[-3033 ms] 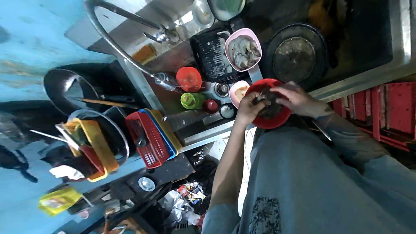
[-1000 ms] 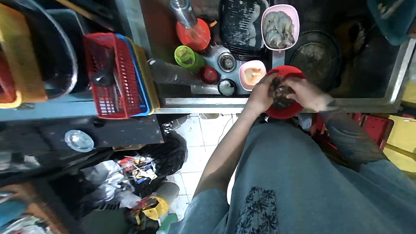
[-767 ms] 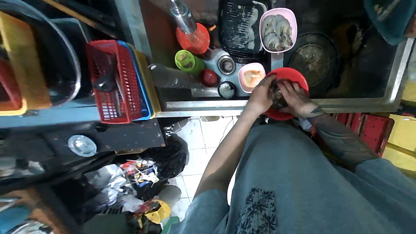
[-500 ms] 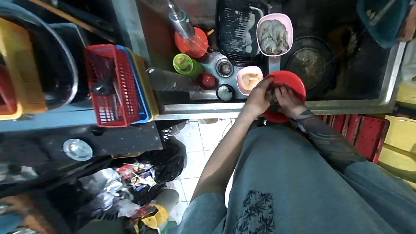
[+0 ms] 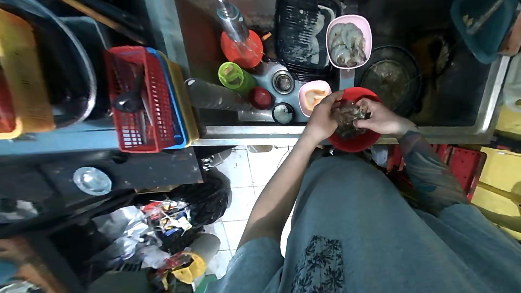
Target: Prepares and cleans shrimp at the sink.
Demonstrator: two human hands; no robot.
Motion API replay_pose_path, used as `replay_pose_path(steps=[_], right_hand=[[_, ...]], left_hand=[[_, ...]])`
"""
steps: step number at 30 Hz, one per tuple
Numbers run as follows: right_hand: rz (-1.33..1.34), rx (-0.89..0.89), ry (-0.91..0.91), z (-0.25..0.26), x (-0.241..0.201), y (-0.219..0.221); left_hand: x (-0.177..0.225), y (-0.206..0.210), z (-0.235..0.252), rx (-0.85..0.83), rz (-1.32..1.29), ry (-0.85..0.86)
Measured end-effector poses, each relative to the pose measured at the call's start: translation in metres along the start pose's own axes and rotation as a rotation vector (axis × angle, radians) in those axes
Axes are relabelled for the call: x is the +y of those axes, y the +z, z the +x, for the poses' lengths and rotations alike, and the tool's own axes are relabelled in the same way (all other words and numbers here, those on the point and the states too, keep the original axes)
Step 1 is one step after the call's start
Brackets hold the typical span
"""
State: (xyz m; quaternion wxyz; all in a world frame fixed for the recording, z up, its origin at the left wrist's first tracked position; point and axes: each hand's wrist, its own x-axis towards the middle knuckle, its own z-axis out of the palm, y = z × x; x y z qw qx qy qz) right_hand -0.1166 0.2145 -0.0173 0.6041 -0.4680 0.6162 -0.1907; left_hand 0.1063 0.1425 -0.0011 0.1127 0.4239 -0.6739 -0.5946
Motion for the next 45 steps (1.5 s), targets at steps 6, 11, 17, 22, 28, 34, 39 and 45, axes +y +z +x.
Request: replay_pose_path(steps=[6, 11, 17, 22, 28, 34, 39, 45], right_hand=[[-0.063, -0.005, -0.023, -0.007, -0.005, -0.001], [-0.443, -0.023, -0.074, -0.016, -0.015, 0.001], [-0.838, -0.049, -0.428, 0.002, 0.004, 0.046], [-0.924, -0.226, -0.621, 0.018, 0.018, 0.041], [-0.886, -0.131, -0.384, -0.003, -0.002, 0.006], [-0.931, -0.075, -0.265, 0.014, 0.000, 0.031], [-0.948, -0.095, -0.273, 0.002, 0.001, 0.039], [-0.783, -0.104, -0.236, -0.037, -0.014, 0.002]], left_hand=[[0.000, 0.000, 0.000, 0.006, -0.018, 0.025], [0.004, 0.001, 0.000, 0.000, -0.034, 0.016], [0.004, 0.002, 0.003, -0.002, -0.016, 0.028], [0.001, 0.003, 0.007, 0.004, 0.015, 0.028], [0.000, 0.001, 0.005, 0.013, 0.008, 0.029], [-0.002, -0.001, 0.002, 0.100, -0.043, 0.117], [0.000, -0.010, -0.003, 0.166, -0.036, 0.126], [-0.001, -0.012, -0.006, 0.151, 0.027, 0.155]])
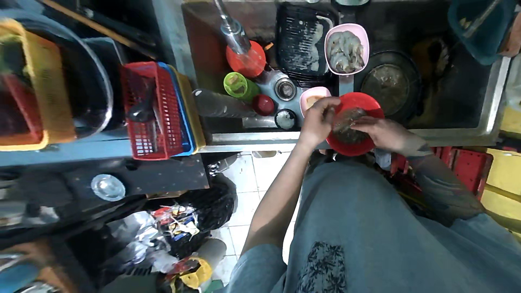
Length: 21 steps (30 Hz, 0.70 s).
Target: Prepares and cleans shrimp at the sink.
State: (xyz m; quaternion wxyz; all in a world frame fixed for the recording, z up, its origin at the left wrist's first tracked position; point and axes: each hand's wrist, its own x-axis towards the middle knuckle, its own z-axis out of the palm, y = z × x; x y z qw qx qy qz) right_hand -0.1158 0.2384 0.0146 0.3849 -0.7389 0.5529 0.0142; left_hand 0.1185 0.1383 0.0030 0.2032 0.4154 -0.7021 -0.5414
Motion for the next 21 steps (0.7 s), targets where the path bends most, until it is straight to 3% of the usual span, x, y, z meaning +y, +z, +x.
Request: replay_pose_path(steps=[5, 10, 14, 16, 19, 21], right_hand=[[0.343, 0.229, -0.044, 0.003, 0.005, -0.002], [0.716, 0.603, 0.103, 0.002, 0.020, -0.009], [0.699, 0.911, 0.355, -0.007, 0.072, -0.046], [0.550, 0.860, 0.486, -0.005, 0.117, -0.060], [0.374, 0.534, 0.564, 0.005, 0.180, -0.071], [0.369, 0.452, 0.613, 0.012, 0.203, -0.075]], left_hand=[[0.016, 0.006, 0.005, -0.054, 0.022, 0.035], [0.015, 0.007, 0.001, -0.020, 0.005, 0.069], [0.012, 0.003, -0.011, 0.001, -0.003, 0.068], [0.014, 0.003, -0.016, 0.025, 0.004, 0.065], [0.011, 0.006, -0.022, 0.094, 0.099, 0.038], [0.001, 0.006, -0.025, 0.139, 0.230, -0.070]])
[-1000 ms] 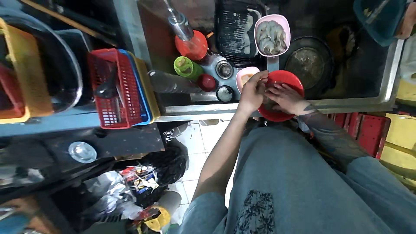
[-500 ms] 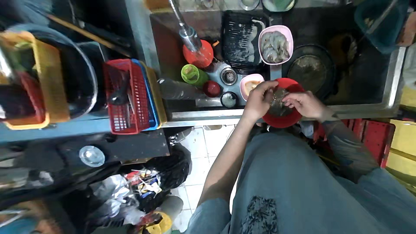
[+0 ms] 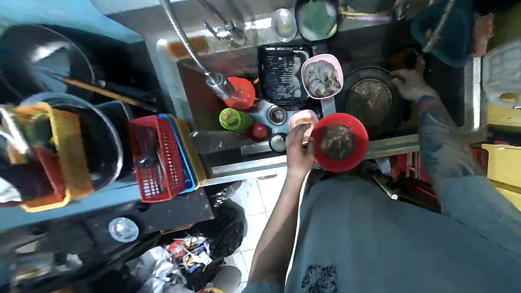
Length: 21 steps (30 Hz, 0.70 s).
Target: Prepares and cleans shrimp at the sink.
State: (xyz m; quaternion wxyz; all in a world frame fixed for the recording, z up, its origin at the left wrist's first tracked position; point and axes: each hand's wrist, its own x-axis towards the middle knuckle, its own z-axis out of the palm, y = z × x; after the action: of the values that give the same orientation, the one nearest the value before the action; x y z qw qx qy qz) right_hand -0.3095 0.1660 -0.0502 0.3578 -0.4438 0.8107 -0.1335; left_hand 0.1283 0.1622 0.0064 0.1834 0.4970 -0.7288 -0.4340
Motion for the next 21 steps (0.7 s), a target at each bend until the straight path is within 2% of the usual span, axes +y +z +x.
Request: replay_pose_path(steps=[2, 5, 8, 10, 13, 15, 19, 21], right_hand=[[0.111, 0.030, 0.053, 0.007, 0.000, -0.004], [0.377, 0.064, 0.096, 0.015, 0.001, -0.006], [0.660, 0.256, 0.094, 0.020, 0.006, 0.002], [0.710, 0.332, 0.066, 0.021, 0.006, 0.008], [0.699, 0.232, 0.058, 0.018, 0.006, 0.012], [0.669, 0.264, 0.090, 0.017, 0.009, 0.011], [0.256, 0.090, 0.074, 0.016, 0.020, 0.002], [0.142, 0.077, 0.067, 0.014, 0.024, -0.004]], left_hand=[[-0.016, 0.001, -0.002, -0.044, 0.038, -0.149], [-0.028, 0.003, -0.011, -0.220, -0.108, -0.317], [-0.030, 0.009, -0.015, -0.363, -0.217, -0.379], [-0.031, 0.014, -0.014, -0.398, -0.237, -0.439], [-0.030, 0.017, -0.012, -0.407, -0.304, -0.522], [-0.032, 0.021, -0.012, -0.430, -0.367, -0.536], [-0.031, 0.029, -0.009, -0.457, -0.511, -0.507], [-0.023, 0.035, -0.006, -0.475, -0.556, -0.474]])
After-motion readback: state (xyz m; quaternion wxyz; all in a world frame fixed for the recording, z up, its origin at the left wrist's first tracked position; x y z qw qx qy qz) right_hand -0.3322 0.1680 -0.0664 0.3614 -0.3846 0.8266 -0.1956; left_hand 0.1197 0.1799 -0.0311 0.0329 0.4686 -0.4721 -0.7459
